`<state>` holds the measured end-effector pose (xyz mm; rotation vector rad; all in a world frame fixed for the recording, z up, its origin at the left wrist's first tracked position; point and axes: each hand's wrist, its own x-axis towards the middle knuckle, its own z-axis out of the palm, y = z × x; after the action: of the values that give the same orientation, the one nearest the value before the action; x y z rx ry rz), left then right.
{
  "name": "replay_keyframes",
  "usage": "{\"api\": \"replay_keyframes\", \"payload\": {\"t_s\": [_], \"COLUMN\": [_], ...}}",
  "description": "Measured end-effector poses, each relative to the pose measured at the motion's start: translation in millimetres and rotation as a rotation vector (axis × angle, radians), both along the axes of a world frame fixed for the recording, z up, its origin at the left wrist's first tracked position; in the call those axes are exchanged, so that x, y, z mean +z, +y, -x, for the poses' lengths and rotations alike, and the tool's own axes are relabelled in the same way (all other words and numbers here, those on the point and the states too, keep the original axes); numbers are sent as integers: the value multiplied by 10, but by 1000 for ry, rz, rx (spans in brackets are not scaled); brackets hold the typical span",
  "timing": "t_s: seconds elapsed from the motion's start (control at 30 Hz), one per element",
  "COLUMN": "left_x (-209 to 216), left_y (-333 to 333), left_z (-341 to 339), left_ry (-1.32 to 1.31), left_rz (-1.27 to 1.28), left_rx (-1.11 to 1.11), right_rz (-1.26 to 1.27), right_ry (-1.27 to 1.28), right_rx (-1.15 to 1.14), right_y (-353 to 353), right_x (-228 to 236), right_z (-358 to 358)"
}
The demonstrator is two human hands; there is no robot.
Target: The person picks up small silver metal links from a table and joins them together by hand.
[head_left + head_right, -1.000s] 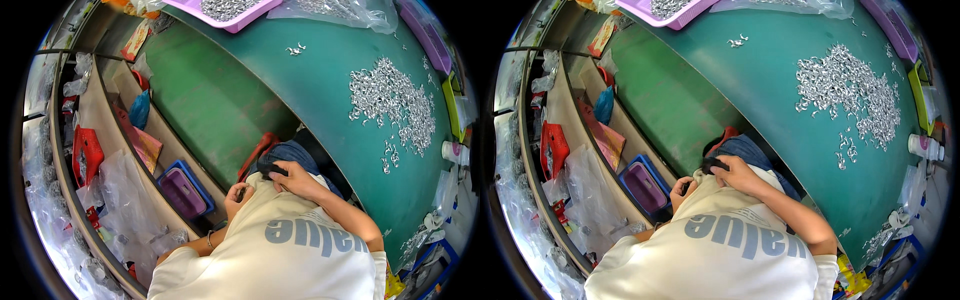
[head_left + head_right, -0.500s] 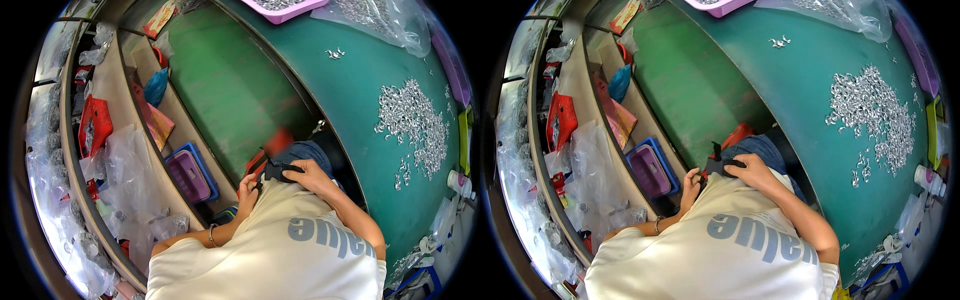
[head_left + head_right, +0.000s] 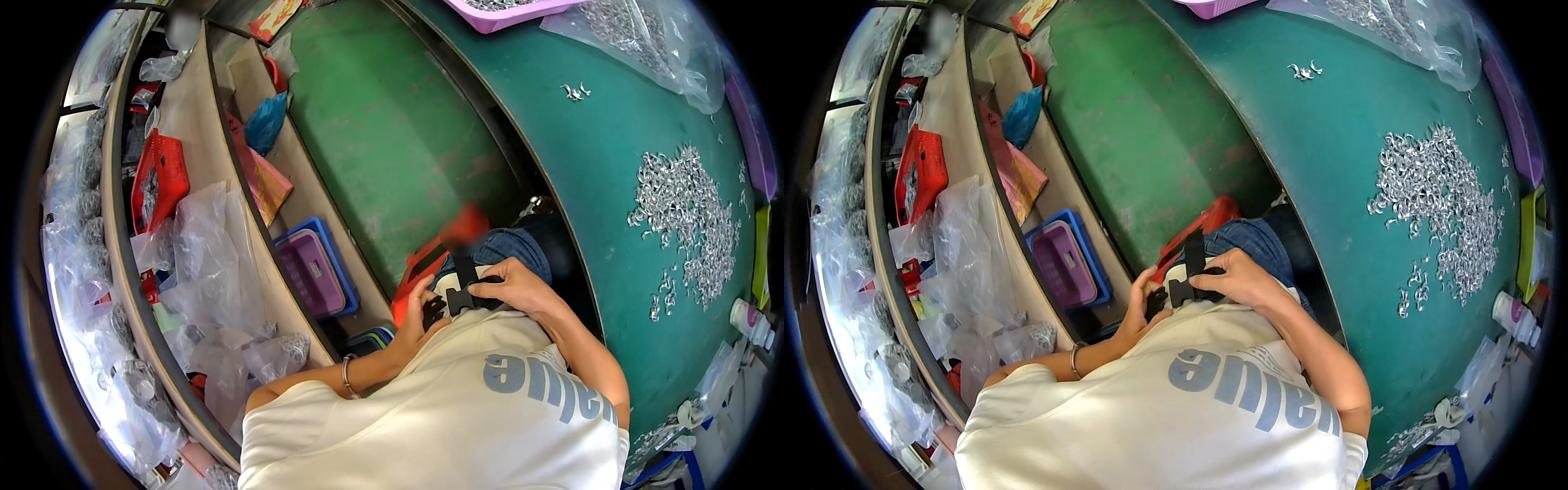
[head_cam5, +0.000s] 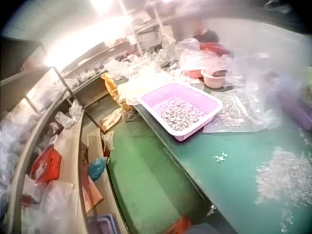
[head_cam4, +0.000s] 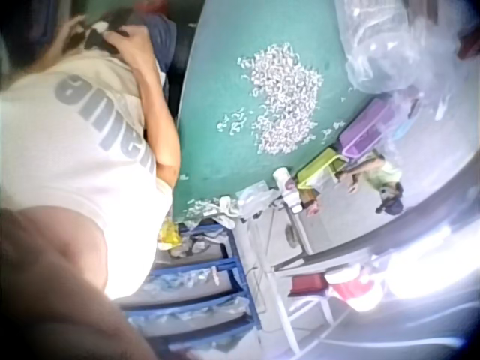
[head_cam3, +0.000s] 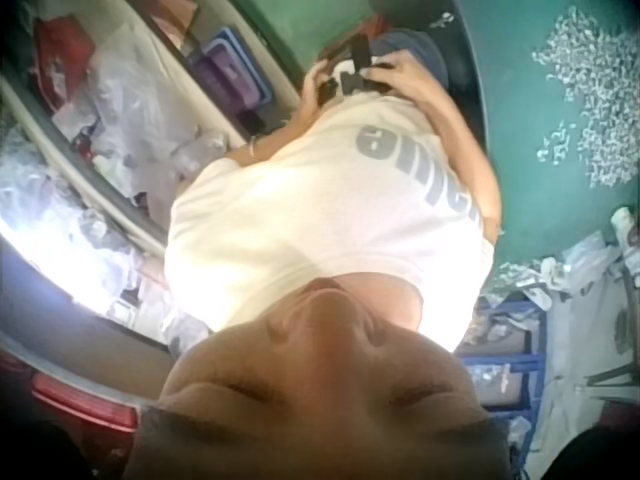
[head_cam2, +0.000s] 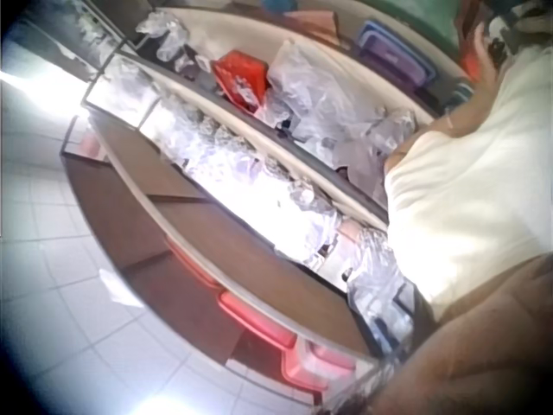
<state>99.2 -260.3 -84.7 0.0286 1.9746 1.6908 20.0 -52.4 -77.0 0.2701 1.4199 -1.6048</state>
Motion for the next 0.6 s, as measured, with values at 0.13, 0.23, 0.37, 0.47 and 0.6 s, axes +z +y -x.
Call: {"api": "replay_keyframes", "payload": {"t_s": [0.13, 0.23, 0.37, 0.47, 0.6], "left_x": [-5, -59, -76, -27, 160], "left_y": [1, -26, -9, -10, 8], "left_z": [68, 59, 28, 59, 170], "left_ry": [-13, 26, 57, 64, -9], "left_rz": [48, 51, 114, 131, 143], "left_rx": [-76, -108, -91, -145, -209], "right_rz": [-13, -28, -31, -10, -28], "right_ry": [-88, -92, -57, -70, -78], "right_rx": [-10, 4, 60, 10, 44], "right_y": [-11, 24, 2, -32, -50], "right_x": [107, 28, 13, -39, 31], "right_z": [74, 65, 67, 41, 82]}}
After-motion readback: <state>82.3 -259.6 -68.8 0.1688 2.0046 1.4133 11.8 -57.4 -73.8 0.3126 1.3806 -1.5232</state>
